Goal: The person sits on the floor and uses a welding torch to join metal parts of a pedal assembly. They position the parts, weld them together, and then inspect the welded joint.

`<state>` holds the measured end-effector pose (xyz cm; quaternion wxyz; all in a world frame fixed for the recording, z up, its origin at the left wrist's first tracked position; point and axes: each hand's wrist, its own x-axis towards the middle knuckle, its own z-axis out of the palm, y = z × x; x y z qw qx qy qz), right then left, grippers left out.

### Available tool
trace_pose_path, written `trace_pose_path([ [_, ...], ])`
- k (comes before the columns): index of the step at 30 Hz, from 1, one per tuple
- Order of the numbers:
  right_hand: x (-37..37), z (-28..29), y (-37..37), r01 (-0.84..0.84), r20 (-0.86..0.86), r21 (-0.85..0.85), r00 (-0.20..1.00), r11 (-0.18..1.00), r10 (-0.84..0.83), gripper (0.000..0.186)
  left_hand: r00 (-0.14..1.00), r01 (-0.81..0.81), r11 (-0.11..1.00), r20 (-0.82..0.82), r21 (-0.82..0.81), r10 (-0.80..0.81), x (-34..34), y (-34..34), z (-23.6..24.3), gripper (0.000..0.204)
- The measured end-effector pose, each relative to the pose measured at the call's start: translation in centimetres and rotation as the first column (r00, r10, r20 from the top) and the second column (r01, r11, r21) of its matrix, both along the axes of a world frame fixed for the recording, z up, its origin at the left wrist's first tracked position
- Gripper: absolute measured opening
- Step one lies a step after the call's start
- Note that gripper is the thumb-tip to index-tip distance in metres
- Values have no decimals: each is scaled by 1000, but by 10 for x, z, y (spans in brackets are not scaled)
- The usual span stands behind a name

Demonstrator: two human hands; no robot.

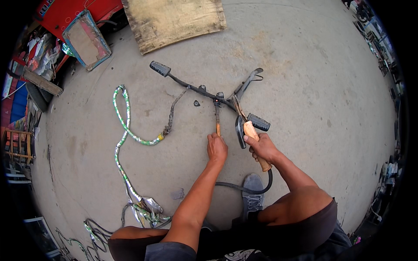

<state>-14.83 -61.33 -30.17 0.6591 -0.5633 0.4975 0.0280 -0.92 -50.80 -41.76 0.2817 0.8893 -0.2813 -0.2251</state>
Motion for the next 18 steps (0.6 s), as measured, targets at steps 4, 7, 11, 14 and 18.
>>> trace_pose_path([
  [4, -1, 0, -1, -11, 3, 0, 1000, 1000, 11, 47, 1000, 0, 1000, -5, 9, 0, 0, 0, -2, 22],
  [7, -1, 0, -1, -20, 7, 0, 1000, 1000, 20, 47, 1000, 0, 1000, -1, 9, 0, 0, 0, -2, 22],
  [11, -1, 0, 0, -10, 7, -6, 1000, 1000, 10, 47, 1000, 0, 1000, -1, 6, 0, 1, 0, -2, 22],
  [14, -1, 0, 0, -16, 12, -2, 1000, 1000, 16, 47, 1000, 0, 1000, 4, 0, 0, 1, 0, -3, 22],
  [18, -1, 0, 0, -26, 11, -1, 1000, 1000, 26, 47, 1000, -4, 1000, 2, 13, 4, 0, -1, -2, 22],
])
